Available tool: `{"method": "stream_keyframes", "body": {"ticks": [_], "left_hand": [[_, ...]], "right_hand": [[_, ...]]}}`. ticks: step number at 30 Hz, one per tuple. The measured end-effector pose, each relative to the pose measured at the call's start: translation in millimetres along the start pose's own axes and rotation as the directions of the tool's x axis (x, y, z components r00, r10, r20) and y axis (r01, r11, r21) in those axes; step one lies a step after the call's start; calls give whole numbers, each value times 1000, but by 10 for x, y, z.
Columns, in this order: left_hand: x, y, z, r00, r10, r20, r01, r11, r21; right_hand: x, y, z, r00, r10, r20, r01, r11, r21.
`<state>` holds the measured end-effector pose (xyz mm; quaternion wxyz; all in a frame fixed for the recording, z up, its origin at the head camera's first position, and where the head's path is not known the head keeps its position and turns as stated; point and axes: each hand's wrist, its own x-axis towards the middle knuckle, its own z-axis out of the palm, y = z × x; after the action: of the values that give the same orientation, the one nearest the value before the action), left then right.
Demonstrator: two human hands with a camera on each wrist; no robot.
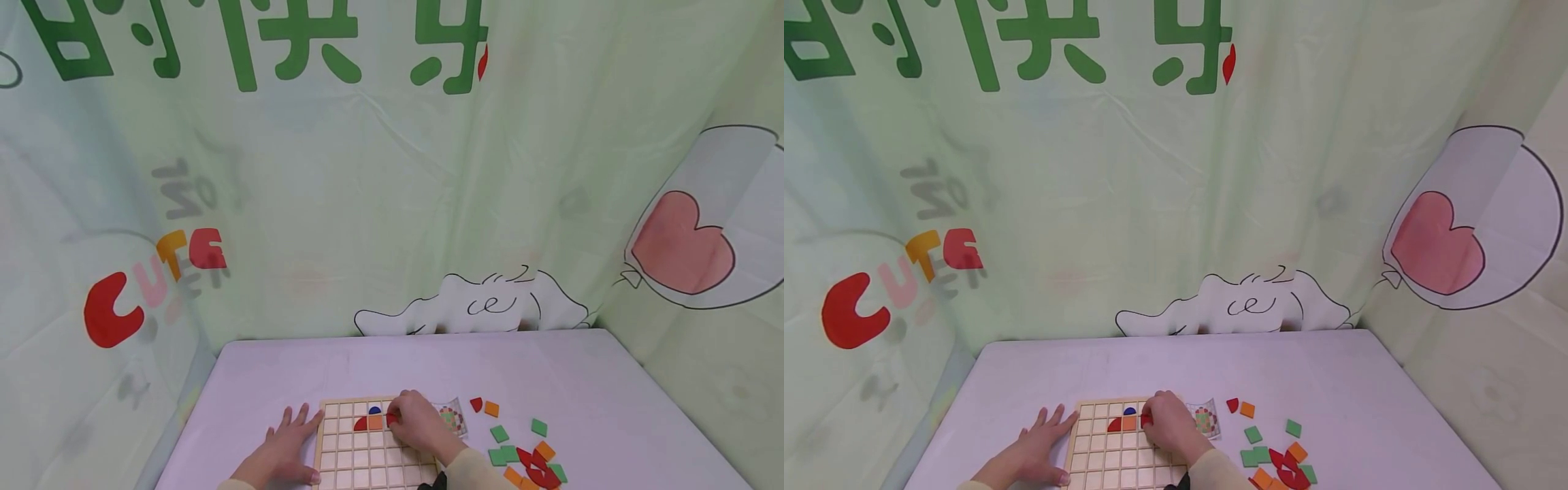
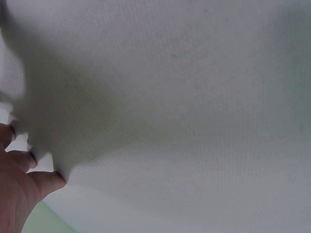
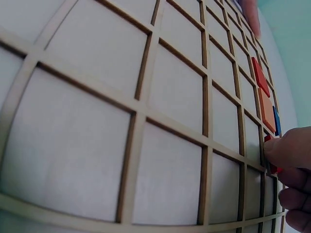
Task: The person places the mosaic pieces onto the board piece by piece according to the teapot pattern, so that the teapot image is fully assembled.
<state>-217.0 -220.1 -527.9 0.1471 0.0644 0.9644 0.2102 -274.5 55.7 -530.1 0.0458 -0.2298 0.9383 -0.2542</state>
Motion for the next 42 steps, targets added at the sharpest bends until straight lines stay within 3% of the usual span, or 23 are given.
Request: {"method": "stream_keyframes", "body": {"ticks": [6,18,31,42], "left_hand": [[10,3,3,1000,-8,9,8,1000,-1],[1,10,-10,1000,-1,8,1,1000,-6],[-2,31,-19,1000,-22,10,22,1000,-3],[-14,25,-26,1000,-8,11,8,1000,-3]], "right_hand": [[-3,-1,-5,1000,-16,14,15,999,50],[-15,-17,8,1000,-26,-7,26,998,53],[-17,-32,4,1000,29,-4,-29,999,22],[-32,-25,-92,998,-38,47,35,997,72]]}}
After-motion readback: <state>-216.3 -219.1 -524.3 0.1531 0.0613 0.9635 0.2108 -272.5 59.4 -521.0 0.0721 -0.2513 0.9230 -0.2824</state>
